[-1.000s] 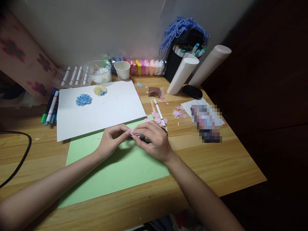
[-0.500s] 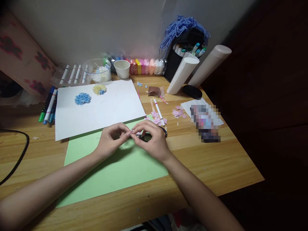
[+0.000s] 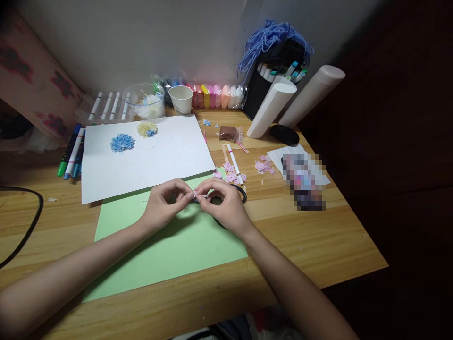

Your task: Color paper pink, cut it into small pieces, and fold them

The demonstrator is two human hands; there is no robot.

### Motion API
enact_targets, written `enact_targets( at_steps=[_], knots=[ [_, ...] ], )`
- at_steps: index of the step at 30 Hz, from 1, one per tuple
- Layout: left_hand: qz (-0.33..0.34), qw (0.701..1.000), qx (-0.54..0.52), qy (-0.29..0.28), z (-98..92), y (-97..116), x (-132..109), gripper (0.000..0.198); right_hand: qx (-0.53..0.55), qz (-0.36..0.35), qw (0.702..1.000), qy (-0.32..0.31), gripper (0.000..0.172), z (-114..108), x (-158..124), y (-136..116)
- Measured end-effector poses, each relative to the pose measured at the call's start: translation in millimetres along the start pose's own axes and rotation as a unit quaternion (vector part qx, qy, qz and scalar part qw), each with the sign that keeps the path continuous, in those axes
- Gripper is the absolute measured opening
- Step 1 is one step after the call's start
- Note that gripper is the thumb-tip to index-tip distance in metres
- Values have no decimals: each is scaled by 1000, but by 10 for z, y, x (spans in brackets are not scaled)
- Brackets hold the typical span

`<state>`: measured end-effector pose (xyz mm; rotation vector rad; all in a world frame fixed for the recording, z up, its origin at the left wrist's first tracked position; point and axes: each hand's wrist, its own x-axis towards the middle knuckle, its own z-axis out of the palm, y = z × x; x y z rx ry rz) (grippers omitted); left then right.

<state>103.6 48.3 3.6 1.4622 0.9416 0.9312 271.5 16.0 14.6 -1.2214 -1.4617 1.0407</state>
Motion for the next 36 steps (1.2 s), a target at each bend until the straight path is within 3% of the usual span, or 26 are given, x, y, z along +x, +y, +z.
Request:
enact_targets(
  at_steps=[36],
  knots=[
    [12, 1000, -5, -2, 6, -38, -2, 18, 19, 16, 1000, -6, 2, 20, 1, 12]
  ],
)
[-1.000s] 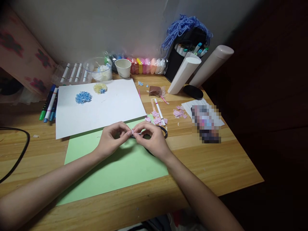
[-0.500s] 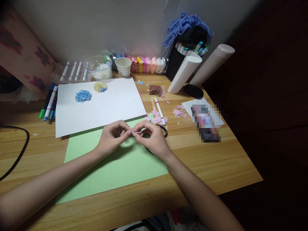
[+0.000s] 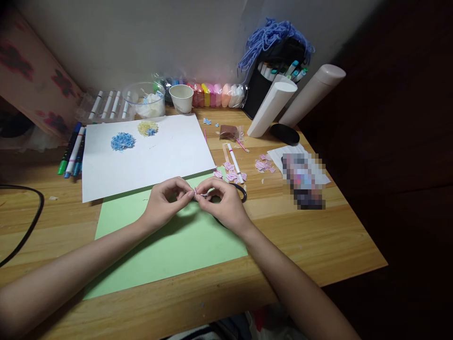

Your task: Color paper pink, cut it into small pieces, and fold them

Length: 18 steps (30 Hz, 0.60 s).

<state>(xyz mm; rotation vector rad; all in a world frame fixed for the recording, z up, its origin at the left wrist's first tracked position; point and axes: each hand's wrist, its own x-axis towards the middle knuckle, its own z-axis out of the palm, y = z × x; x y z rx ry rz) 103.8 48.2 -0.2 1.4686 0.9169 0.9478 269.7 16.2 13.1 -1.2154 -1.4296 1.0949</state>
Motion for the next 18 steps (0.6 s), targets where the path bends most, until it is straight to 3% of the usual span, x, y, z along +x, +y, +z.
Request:
enact_targets(
  at_steps=[18],
  knots=[
    [0, 1000, 24, 5, 4, 36, -4, 16, -11, -5, 1000, 5, 4, -5, -2, 23]
  ],
)
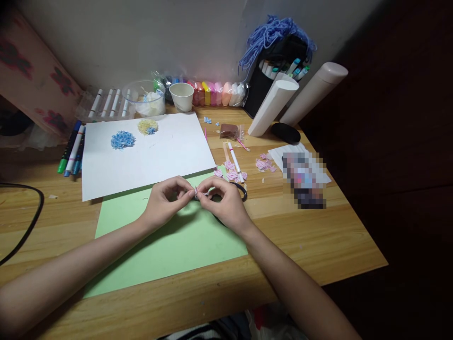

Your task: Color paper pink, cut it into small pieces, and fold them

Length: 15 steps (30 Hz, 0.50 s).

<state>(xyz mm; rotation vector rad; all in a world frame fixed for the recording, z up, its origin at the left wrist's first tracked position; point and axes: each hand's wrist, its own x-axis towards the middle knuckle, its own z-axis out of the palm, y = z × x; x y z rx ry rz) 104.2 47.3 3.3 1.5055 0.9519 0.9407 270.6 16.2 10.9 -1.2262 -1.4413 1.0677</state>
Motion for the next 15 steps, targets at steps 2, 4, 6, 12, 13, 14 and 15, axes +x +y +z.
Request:
enact_targets(
  at_steps=[2, 4, 6, 12, 13, 14, 15],
  knots=[
    [3, 1000, 9, 3, 6, 15, -12, 15, 1, 0, 1000, 3, 5, 2, -2, 4],
    [16, 1000, 12, 2, 15, 30, -30, 14, 3, -2, 1000, 5, 7, 2, -4, 10],
    [31, 999, 16, 2, 25, 40, -46, 14, 3, -5, 1000, 7, 8, 0, -6, 16],
    [59, 996, 55, 23, 31, 32, -64, 12, -7, -10, 1000, 10, 8, 5, -20, 22],
    [62, 996, 60, 25, 29, 30, -65, 13, -9, -10, 1000, 10, 8, 8, -22, 19],
    [64, 995, 64, 28, 28, 28, -66, 13, -12, -9, 1000, 11, 8, 12, -24, 14],
    [64, 995, 68, 30, 27, 28, -67, 13, -15, -9, 1000, 12, 8, 16, -26, 7]
  ],
)
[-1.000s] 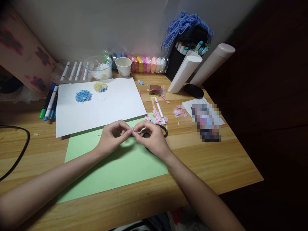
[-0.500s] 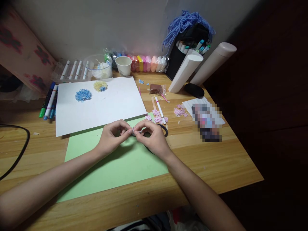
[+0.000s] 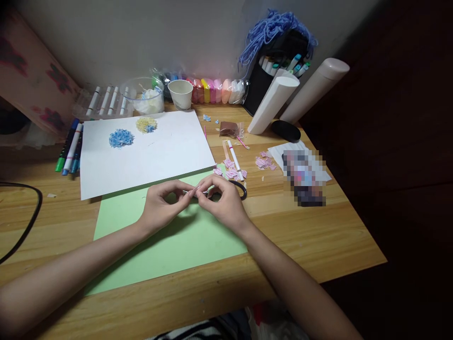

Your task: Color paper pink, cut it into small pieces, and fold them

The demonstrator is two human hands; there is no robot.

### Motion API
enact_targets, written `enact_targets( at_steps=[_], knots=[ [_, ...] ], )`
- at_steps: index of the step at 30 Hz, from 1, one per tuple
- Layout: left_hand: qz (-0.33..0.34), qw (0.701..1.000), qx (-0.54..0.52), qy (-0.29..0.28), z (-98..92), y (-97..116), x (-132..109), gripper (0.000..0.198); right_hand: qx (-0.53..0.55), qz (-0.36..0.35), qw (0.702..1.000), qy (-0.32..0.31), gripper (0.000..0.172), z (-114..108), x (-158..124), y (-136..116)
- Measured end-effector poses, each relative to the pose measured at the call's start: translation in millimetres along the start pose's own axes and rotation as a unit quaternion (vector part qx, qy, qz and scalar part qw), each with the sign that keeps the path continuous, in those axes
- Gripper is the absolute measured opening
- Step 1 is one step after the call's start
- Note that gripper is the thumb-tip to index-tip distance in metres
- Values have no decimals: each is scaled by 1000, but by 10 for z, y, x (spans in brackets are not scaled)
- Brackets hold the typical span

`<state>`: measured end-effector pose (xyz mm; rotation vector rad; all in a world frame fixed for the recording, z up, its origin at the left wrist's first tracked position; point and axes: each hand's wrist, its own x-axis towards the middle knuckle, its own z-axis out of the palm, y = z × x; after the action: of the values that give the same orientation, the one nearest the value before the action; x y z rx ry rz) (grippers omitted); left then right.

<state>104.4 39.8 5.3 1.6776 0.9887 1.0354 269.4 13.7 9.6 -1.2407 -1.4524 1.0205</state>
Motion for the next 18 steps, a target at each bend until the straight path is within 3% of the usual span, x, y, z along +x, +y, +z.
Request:
enact_targets(
  at_steps=[18],
  knots=[
    [-35, 999, -3, 19, -2, -12, 19, 7, 5, 11, 1000, 11, 8, -16, 20, -20]
  ],
)
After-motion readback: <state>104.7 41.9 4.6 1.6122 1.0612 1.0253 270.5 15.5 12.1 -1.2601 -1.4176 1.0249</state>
